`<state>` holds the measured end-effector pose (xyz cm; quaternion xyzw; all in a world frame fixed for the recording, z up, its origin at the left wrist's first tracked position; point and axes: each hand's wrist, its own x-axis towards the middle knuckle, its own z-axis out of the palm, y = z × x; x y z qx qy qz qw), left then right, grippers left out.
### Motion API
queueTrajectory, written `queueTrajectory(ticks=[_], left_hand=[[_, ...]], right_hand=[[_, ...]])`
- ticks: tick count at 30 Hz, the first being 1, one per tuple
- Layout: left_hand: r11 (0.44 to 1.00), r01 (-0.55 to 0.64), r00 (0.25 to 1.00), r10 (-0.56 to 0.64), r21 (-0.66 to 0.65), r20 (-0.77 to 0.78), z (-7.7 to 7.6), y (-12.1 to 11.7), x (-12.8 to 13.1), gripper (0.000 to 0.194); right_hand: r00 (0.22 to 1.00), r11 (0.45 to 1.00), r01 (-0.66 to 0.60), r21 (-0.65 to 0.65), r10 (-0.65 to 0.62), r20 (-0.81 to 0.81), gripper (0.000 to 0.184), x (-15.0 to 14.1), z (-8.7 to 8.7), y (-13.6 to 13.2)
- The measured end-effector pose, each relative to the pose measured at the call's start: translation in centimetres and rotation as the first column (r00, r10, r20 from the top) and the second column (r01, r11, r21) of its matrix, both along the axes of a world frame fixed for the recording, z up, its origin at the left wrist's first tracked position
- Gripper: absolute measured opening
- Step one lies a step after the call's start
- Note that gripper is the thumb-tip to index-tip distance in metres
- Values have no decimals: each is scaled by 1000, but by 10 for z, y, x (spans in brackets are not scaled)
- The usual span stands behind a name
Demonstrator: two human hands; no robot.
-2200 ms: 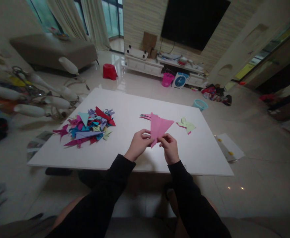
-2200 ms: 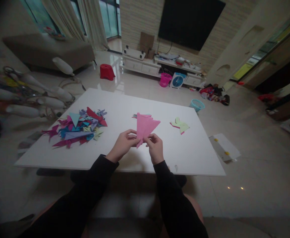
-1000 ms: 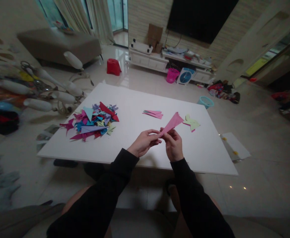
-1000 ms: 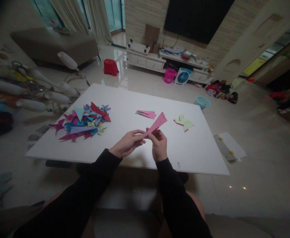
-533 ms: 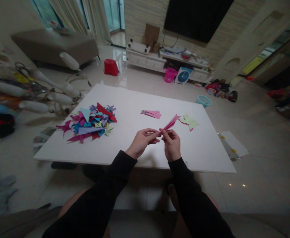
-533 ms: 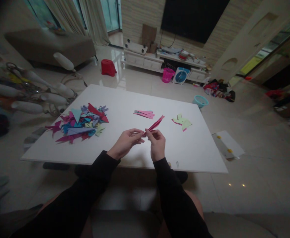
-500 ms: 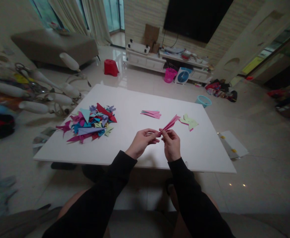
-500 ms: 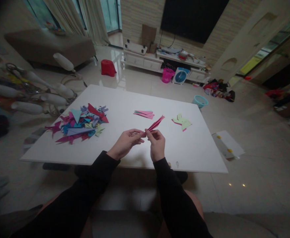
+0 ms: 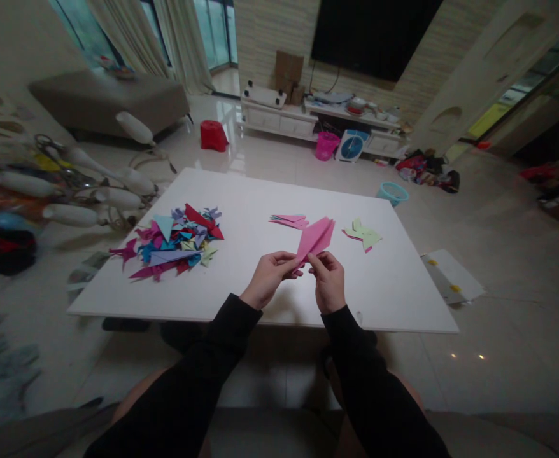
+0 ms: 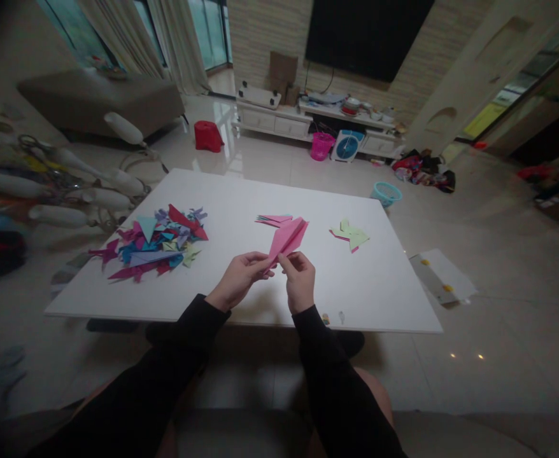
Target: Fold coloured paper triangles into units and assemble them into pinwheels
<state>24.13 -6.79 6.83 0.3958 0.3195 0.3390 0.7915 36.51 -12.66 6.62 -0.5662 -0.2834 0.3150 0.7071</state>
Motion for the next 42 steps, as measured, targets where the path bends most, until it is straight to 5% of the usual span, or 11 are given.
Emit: queueTrajectory(ticks=[10,20,25,33,37,42], left_hand=[[987,-111,993,116,118,-30,0,1,2,39],[911,18,989,44,411,-141,0,-5,4,29],[934,34,994,5,355,-107,-3,-2,1,25],[937,64,980,6,345,-198,-5,2,-1,30],[902,-12,955,138,432,-261,-20,7,9,29],[909,-167,898,300,381,-323,-59,16,23,32]], right_hand=[[996,994,80,-79,-77,41,17,3,2,-6],[1000,993,10,-114,-11,-4,13,-1,-5,-2],[998,990,-44,-132,37,-59,21,-2,-3,-1],[994,989,-79,-123,88,64,16,3,2,-7],[971,976,-129,-178,160,176,16,9,5,-18],[917,972,-87,-219,164,363,15,18,16,-37]])
